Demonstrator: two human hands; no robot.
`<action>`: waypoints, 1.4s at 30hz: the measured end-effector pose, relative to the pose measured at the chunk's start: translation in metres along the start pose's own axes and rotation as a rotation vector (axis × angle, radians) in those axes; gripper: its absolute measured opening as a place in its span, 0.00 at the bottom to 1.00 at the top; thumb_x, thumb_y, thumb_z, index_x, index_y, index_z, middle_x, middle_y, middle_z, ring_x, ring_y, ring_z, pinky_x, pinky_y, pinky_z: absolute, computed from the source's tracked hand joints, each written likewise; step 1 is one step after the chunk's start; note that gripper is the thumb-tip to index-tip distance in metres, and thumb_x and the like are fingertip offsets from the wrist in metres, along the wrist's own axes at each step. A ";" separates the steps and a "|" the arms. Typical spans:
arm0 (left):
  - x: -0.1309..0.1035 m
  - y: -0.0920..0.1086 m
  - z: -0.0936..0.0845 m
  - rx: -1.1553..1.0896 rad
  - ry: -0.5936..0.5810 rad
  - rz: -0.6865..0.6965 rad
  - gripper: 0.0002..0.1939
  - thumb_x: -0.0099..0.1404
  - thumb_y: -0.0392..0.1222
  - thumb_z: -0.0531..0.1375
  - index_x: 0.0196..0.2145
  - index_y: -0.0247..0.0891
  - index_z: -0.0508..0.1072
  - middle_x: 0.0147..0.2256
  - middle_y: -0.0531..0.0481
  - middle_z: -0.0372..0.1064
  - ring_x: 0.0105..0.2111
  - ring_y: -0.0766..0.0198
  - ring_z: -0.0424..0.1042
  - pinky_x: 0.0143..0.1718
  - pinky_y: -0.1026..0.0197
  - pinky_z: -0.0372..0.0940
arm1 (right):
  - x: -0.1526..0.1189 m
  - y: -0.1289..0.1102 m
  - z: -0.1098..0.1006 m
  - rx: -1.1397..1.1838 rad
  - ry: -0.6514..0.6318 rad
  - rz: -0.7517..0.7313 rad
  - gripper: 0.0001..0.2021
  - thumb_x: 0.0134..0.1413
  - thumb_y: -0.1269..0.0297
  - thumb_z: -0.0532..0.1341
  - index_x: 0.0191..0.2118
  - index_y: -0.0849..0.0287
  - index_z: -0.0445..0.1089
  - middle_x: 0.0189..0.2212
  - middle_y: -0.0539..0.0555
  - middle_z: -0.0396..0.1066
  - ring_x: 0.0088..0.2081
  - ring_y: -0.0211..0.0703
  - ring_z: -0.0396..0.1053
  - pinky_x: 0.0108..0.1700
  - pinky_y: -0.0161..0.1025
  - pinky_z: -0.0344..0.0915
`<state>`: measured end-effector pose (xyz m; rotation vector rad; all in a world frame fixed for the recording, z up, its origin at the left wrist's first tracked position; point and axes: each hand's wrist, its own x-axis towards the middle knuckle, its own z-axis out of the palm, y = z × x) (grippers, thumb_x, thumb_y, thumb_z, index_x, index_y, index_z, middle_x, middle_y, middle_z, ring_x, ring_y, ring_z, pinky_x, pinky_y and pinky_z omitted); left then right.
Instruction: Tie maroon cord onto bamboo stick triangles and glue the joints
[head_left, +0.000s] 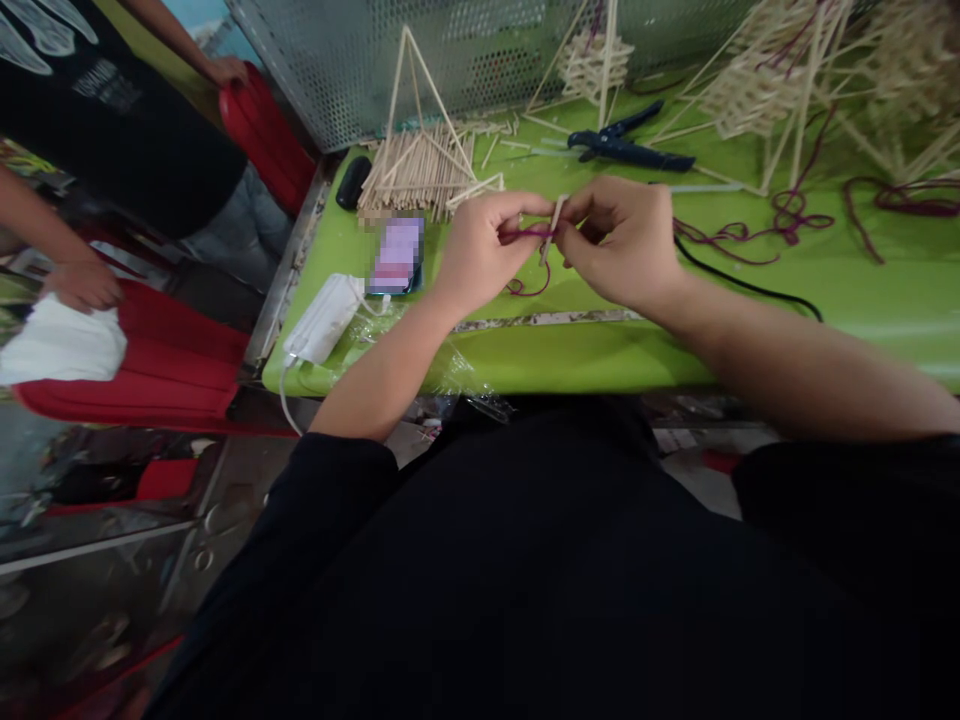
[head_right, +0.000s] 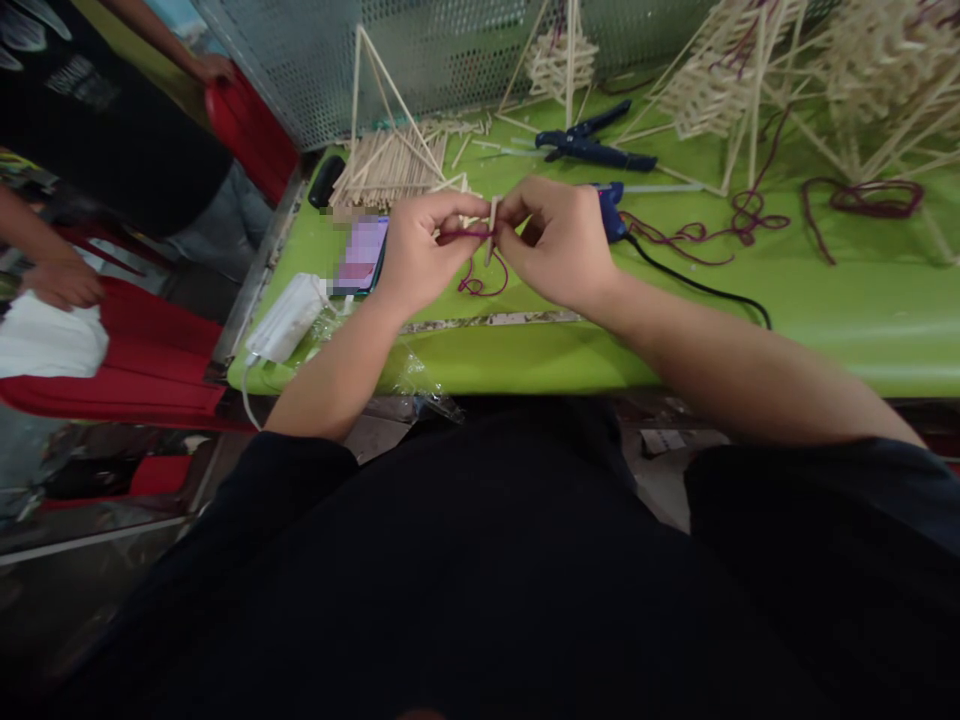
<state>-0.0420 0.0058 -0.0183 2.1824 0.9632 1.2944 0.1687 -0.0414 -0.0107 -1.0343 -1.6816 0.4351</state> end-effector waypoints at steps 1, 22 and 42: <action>-0.002 0.001 0.000 0.018 0.015 0.013 0.06 0.71 0.44 0.70 0.46 0.48 0.87 0.25 0.56 0.61 0.27 0.64 0.67 0.38 0.53 0.69 | 0.001 0.003 0.001 0.009 0.005 -0.004 0.14 0.60 0.37 0.75 0.35 0.38 0.80 0.29 0.50 0.81 0.31 0.55 0.76 0.31 0.57 0.72; -0.010 0.015 0.000 0.087 0.042 0.093 0.04 0.74 0.37 0.68 0.40 0.45 0.78 0.29 0.56 0.70 0.27 0.68 0.68 0.31 0.58 0.58 | -0.002 -0.011 -0.005 0.271 -0.132 -0.041 0.28 0.51 0.50 0.85 0.55 0.37 0.77 0.36 0.48 0.82 0.32 0.53 0.78 0.32 0.52 0.75; -0.008 0.011 -0.005 0.019 -0.065 0.268 0.16 0.81 0.58 0.61 0.40 0.45 0.73 0.25 0.57 0.60 0.22 0.72 0.56 0.25 0.60 0.51 | 0.003 0.002 -0.011 -0.095 -0.090 -0.253 0.04 0.67 0.54 0.71 0.45 0.43 0.82 0.29 0.49 0.78 0.28 0.51 0.75 0.33 0.50 0.73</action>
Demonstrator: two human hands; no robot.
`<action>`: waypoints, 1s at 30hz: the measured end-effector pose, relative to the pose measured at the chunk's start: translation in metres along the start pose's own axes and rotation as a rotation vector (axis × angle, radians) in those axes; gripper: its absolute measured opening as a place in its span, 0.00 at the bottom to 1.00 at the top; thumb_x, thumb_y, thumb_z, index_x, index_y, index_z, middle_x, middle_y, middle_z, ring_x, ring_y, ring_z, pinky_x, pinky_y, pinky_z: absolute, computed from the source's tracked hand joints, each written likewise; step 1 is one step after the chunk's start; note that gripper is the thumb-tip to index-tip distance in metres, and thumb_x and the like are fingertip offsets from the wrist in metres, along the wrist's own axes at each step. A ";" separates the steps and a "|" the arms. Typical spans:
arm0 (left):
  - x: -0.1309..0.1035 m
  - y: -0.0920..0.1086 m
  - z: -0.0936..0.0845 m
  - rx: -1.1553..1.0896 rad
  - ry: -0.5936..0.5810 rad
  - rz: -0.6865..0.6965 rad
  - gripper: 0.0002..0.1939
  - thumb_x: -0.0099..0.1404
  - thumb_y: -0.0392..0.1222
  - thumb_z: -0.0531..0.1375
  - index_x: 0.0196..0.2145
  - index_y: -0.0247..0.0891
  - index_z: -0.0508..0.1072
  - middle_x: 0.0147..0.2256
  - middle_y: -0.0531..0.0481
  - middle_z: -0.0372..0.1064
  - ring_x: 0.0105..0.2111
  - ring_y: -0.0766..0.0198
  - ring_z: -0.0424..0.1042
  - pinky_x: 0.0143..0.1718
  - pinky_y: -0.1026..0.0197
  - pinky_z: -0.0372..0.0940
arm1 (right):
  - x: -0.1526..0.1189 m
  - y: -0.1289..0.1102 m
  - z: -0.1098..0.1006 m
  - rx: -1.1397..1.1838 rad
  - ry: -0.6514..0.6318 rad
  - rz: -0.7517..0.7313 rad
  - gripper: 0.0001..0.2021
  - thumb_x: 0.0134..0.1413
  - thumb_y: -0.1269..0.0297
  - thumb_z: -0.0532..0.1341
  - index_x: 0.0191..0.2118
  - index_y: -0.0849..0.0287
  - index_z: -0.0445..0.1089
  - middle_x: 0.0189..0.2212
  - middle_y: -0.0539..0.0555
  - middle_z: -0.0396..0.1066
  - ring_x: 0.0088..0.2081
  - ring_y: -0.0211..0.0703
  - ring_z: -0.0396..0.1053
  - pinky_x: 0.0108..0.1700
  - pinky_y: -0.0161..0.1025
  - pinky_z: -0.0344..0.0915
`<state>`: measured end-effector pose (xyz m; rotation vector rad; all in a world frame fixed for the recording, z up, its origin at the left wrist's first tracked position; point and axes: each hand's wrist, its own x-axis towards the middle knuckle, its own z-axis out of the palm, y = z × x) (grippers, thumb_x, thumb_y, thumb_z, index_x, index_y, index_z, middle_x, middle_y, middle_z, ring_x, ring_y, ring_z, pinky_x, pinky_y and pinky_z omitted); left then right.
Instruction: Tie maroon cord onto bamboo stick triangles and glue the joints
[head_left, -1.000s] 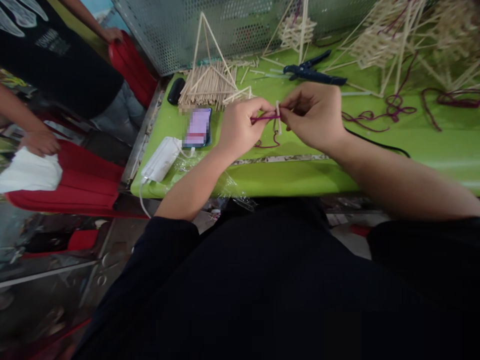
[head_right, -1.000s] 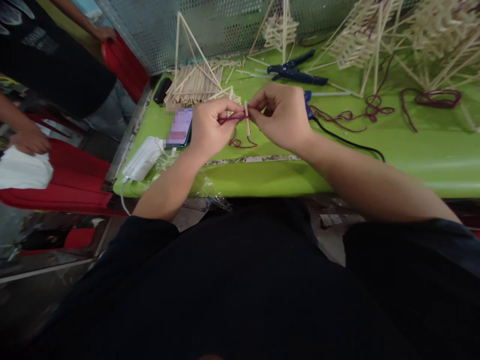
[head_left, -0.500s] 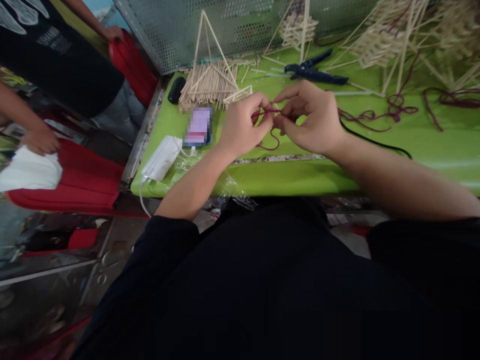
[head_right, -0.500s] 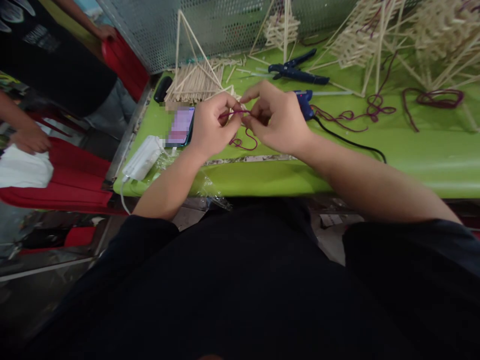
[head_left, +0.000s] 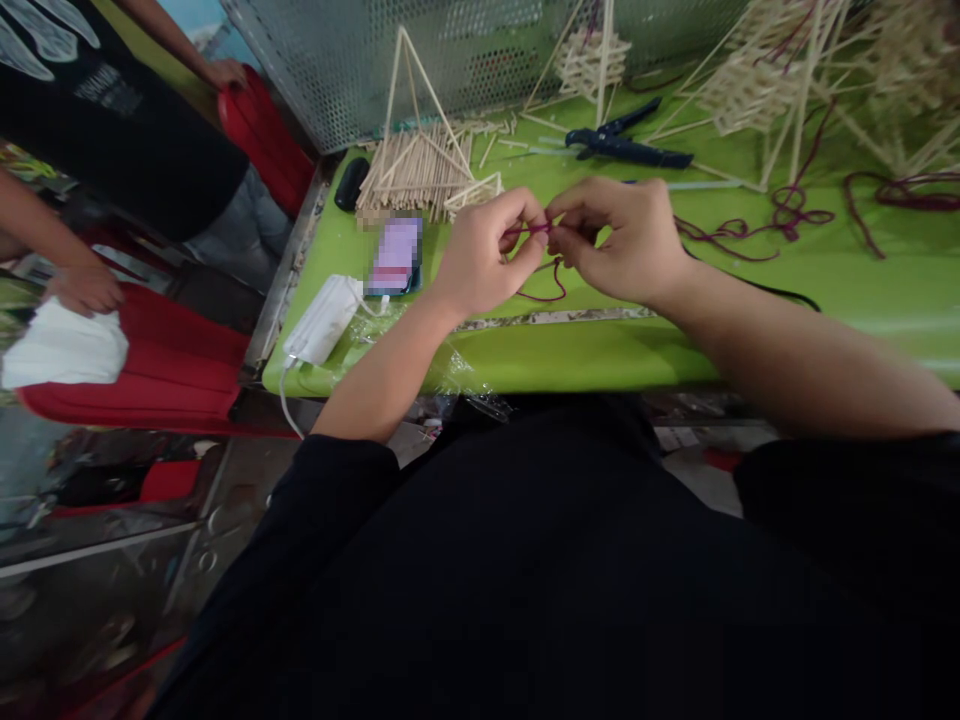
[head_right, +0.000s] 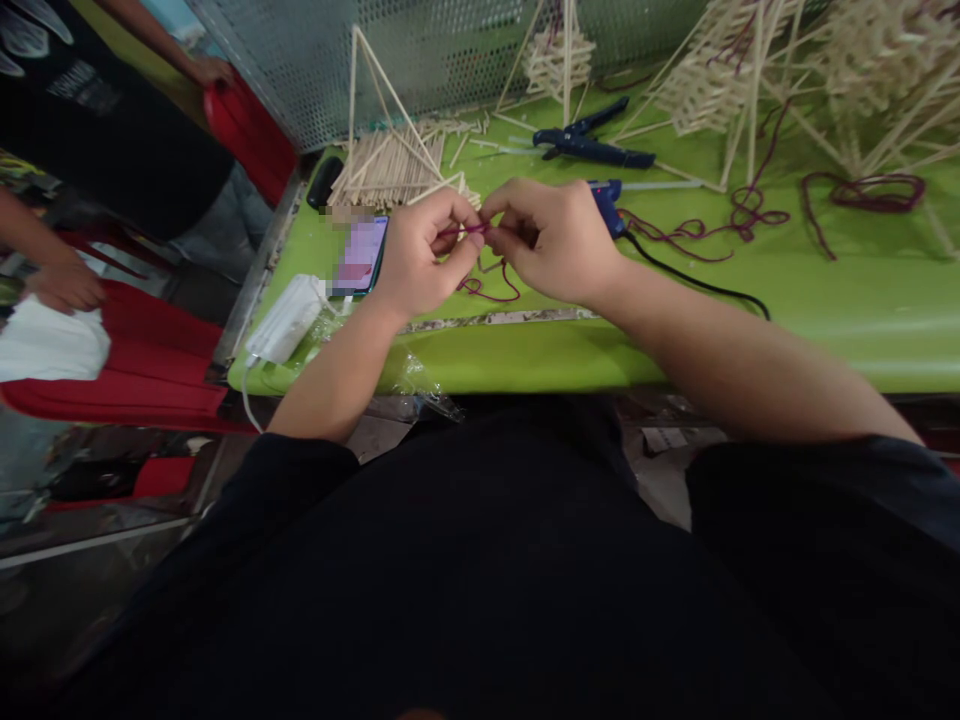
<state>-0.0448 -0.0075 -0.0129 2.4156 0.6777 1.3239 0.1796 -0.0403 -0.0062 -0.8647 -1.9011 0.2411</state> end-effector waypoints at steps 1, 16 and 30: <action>0.000 0.000 0.000 0.002 0.000 0.007 0.17 0.81 0.58 0.60 0.40 0.44 0.73 0.25 0.57 0.59 0.21 0.72 0.57 0.25 0.60 0.51 | 0.000 0.001 0.000 0.001 -0.003 0.001 0.05 0.67 0.54 0.71 0.45 0.43 0.83 0.29 0.49 0.78 0.28 0.51 0.75 0.33 0.51 0.73; -0.004 0.001 -0.003 0.161 0.057 0.060 0.14 0.80 0.55 0.62 0.38 0.46 0.72 0.22 0.58 0.52 0.21 0.67 0.53 0.30 0.54 0.54 | 0.000 -0.004 -0.003 -0.014 -0.001 0.067 0.09 0.73 0.48 0.69 0.44 0.44 0.82 0.30 0.49 0.81 0.29 0.51 0.77 0.35 0.52 0.75; 0.000 0.002 -0.001 0.169 0.063 -0.040 0.27 0.82 0.69 0.52 0.38 0.46 0.75 0.24 0.55 0.55 0.27 0.61 0.69 0.40 0.52 0.68 | 0.000 -0.006 -0.003 -0.151 -0.062 0.073 0.10 0.69 0.44 0.68 0.43 0.41 0.77 0.28 0.50 0.74 0.29 0.53 0.72 0.38 0.55 0.74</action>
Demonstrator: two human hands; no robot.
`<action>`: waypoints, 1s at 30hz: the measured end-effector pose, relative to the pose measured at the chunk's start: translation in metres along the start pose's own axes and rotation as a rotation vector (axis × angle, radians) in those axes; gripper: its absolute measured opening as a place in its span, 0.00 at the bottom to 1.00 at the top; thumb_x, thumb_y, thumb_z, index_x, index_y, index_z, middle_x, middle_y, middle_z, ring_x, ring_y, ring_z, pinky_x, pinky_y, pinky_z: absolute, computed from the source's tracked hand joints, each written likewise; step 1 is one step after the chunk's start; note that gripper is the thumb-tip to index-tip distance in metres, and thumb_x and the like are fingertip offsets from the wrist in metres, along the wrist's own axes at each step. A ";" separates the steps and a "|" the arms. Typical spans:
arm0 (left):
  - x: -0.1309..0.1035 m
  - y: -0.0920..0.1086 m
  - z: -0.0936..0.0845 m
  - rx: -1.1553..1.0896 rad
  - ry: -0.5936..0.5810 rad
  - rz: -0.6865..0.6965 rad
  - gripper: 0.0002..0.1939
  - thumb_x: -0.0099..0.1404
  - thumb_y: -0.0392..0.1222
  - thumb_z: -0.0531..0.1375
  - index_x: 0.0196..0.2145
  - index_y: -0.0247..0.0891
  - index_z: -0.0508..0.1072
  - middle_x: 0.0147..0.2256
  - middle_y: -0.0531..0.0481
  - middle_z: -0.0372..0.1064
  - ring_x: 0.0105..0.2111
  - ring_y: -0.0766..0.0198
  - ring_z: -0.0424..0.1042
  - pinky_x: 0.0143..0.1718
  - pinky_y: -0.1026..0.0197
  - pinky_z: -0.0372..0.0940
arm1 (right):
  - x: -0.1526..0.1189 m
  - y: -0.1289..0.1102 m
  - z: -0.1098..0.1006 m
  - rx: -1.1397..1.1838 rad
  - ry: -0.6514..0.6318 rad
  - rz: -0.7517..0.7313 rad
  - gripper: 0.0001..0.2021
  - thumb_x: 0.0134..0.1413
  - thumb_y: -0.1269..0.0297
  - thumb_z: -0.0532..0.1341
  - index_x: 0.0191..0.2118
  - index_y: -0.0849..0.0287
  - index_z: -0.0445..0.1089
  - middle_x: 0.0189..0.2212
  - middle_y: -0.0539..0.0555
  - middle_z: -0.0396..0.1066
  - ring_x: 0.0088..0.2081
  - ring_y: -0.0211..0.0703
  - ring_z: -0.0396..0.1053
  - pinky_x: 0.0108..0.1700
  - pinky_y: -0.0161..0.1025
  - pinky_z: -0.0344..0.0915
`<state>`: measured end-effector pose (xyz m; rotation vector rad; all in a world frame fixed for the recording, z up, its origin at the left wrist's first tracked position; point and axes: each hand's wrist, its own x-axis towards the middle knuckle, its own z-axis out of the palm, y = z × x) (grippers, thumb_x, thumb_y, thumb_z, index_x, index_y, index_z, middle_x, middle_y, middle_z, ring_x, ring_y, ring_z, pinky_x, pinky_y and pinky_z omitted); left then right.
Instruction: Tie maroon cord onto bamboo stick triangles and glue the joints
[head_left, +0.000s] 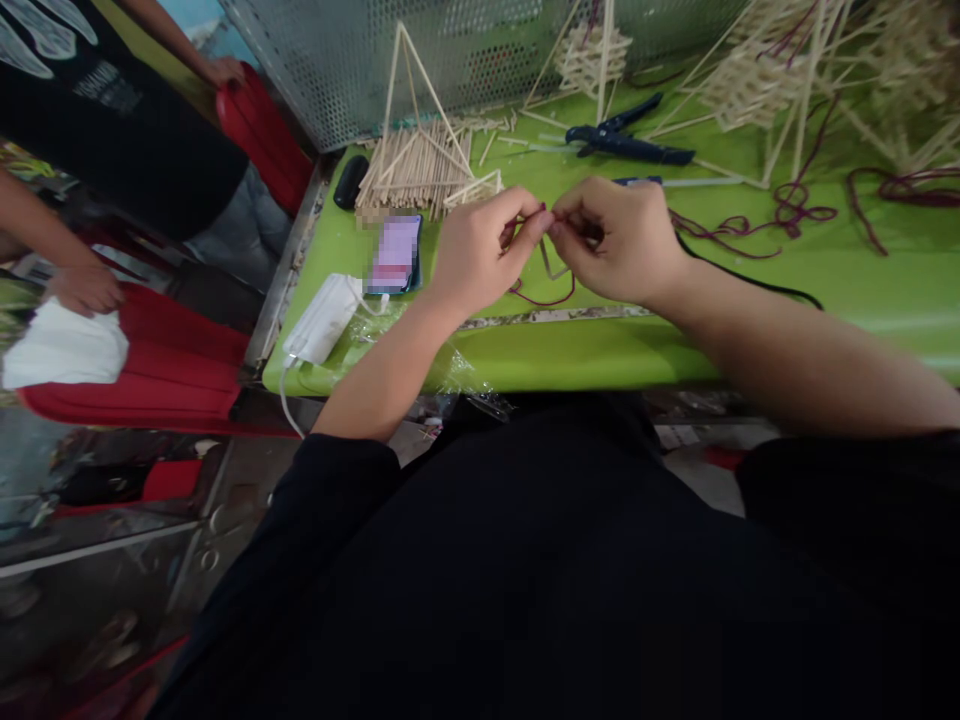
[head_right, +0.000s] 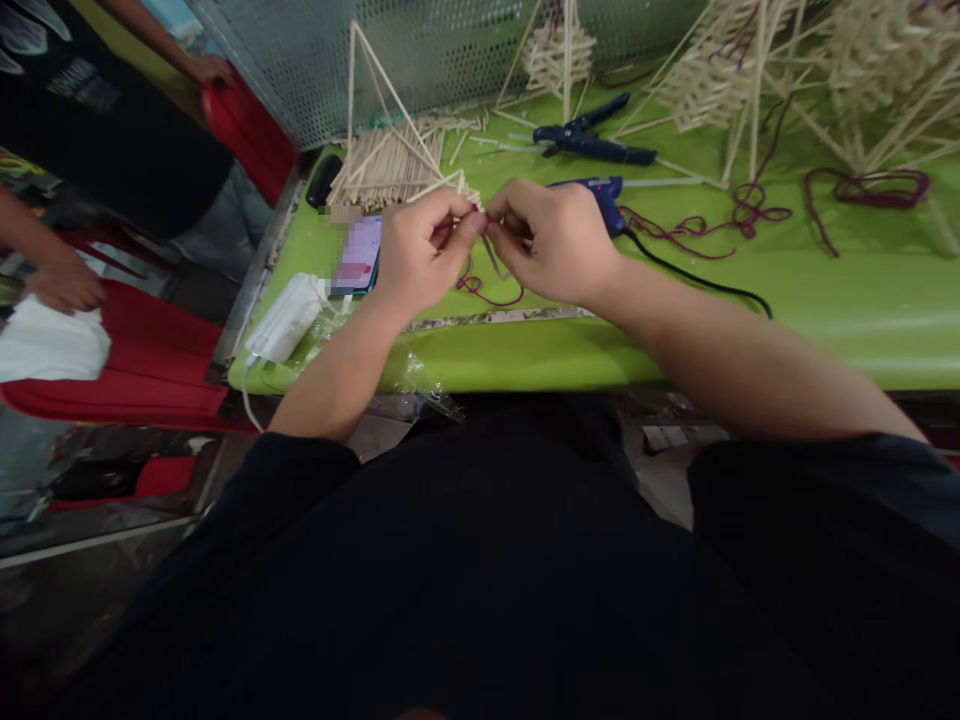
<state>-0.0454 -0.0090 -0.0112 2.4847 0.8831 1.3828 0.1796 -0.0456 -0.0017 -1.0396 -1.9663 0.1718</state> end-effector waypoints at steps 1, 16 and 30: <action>0.000 -0.001 0.001 -0.007 0.004 -0.001 0.28 0.82 0.69 0.52 0.38 0.46 0.75 0.24 0.55 0.54 0.26 0.62 0.68 0.39 0.52 0.67 | 0.000 0.000 0.000 0.000 -0.001 -0.009 0.08 0.70 0.46 0.68 0.43 0.41 0.77 0.28 0.50 0.74 0.28 0.53 0.72 0.38 0.55 0.73; 0.005 -0.022 0.014 -0.216 -0.073 -0.093 0.34 0.76 0.77 0.56 0.38 0.42 0.76 0.28 0.53 0.64 0.25 0.70 0.63 0.29 0.60 0.55 | -0.004 0.006 0.002 -0.029 0.046 -0.061 0.08 0.74 0.48 0.66 0.52 0.40 0.79 0.36 0.50 0.83 0.36 0.54 0.80 0.43 0.52 0.76; -0.002 -0.014 0.008 -0.094 0.000 -0.045 0.22 0.78 0.67 0.62 0.47 0.46 0.80 0.25 0.56 0.55 0.27 0.63 0.68 0.36 0.53 0.69 | -0.001 0.007 -0.003 -0.036 0.017 -0.031 0.12 0.75 0.41 0.66 0.49 0.40 0.78 0.42 0.51 0.84 0.41 0.57 0.80 0.48 0.56 0.77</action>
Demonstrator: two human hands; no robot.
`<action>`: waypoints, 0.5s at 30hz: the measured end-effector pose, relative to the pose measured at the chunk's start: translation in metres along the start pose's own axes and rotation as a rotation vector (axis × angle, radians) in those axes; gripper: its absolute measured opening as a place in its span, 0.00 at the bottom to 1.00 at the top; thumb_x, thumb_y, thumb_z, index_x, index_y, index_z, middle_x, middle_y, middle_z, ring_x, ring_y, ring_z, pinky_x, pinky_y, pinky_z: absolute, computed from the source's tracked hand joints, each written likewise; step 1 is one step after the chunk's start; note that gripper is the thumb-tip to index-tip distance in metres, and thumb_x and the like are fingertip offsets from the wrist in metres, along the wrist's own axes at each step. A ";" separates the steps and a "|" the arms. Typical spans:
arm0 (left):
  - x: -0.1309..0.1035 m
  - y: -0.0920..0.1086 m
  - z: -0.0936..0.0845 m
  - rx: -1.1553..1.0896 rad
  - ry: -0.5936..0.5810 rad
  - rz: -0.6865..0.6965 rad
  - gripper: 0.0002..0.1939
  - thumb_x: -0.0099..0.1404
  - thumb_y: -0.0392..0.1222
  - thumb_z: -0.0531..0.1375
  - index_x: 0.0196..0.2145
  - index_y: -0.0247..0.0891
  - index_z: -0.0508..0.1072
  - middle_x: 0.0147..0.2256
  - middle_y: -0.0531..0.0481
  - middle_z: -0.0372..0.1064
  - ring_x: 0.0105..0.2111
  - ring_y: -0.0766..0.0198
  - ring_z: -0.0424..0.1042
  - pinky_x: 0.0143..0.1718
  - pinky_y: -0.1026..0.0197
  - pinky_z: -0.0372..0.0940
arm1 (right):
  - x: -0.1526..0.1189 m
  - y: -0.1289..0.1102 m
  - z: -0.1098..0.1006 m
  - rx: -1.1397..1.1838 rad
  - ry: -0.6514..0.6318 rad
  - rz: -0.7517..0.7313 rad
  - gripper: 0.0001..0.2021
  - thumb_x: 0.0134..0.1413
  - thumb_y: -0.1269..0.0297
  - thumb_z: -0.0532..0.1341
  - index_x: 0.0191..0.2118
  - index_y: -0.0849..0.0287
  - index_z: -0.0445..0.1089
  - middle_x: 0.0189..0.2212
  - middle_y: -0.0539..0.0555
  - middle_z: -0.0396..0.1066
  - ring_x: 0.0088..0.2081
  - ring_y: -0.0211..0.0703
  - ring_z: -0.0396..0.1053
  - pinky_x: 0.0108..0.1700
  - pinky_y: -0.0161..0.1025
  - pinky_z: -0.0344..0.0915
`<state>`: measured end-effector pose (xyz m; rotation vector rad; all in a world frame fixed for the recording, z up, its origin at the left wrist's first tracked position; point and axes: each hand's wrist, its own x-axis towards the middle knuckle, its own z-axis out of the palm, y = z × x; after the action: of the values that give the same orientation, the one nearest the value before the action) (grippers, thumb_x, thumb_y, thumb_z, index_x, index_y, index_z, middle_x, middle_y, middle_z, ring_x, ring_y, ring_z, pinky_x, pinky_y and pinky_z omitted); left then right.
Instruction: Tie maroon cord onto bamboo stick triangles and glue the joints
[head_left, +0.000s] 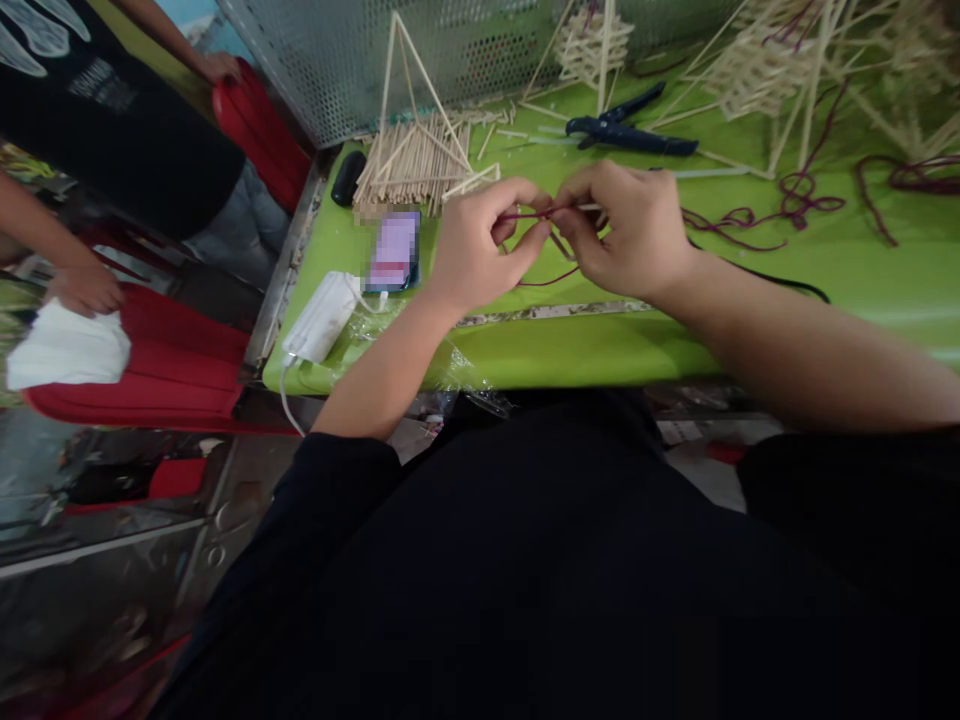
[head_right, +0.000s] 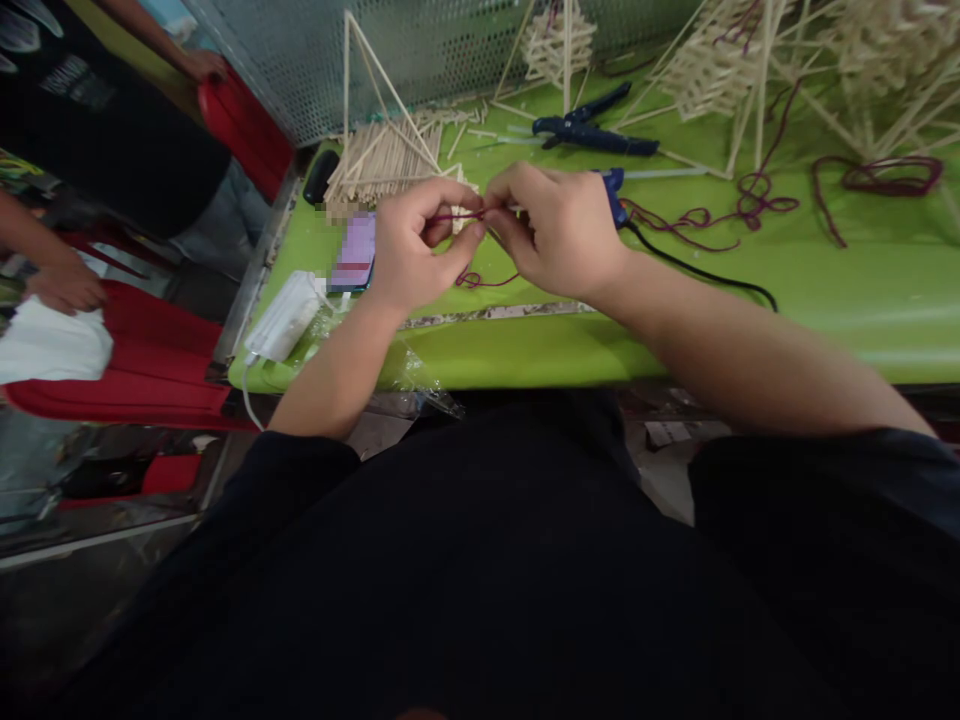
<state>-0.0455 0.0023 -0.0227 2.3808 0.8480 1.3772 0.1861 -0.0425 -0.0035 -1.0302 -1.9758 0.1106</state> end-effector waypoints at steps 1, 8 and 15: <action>-0.001 0.003 0.000 0.018 0.007 0.013 0.22 0.79 0.67 0.61 0.47 0.46 0.80 0.25 0.56 0.55 0.28 0.62 0.70 0.38 0.52 0.70 | 0.000 -0.001 0.000 0.000 0.004 0.001 0.13 0.75 0.40 0.65 0.49 0.40 0.77 0.41 0.51 0.84 0.41 0.56 0.79 0.48 0.56 0.77; -0.002 0.014 0.001 0.048 0.055 0.007 0.30 0.81 0.73 0.52 0.41 0.47 0.78 0.26 0.55 0.56 0.27 0.64 0.70 0.36 0.54 0.69 | -0.001 -0.001 0.003 0.085 0.114 0.010 0.15 0.74 0.37 0.65 0.47 0.41 0.77 0.40 0.50 0.84 0.39 0.57 0.81 0.45 0.57 0.76; 0.009 -0.009 0.005 -0.101 -0.005 -0.087 0.41 0.74 0.85 0.48 0.34 0.43 0.73 0.29 0.51 0.62 0.33 0.64 0.70 0.36 0.54 0.65 | -0.006 -0.007 -0.002 0.188 0.002 0.089 0.17 0.73 0.31 0.63 0.54 0.30 0.77 0.43 0.47 0.84 0.43 0.57 0.80 0.52 0.58 0.78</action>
<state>-0.0411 0.0152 -0.0231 2.2439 0.8497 1.3475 0.1852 -0.0518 -0.0036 -0.9939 -1.8776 0.3377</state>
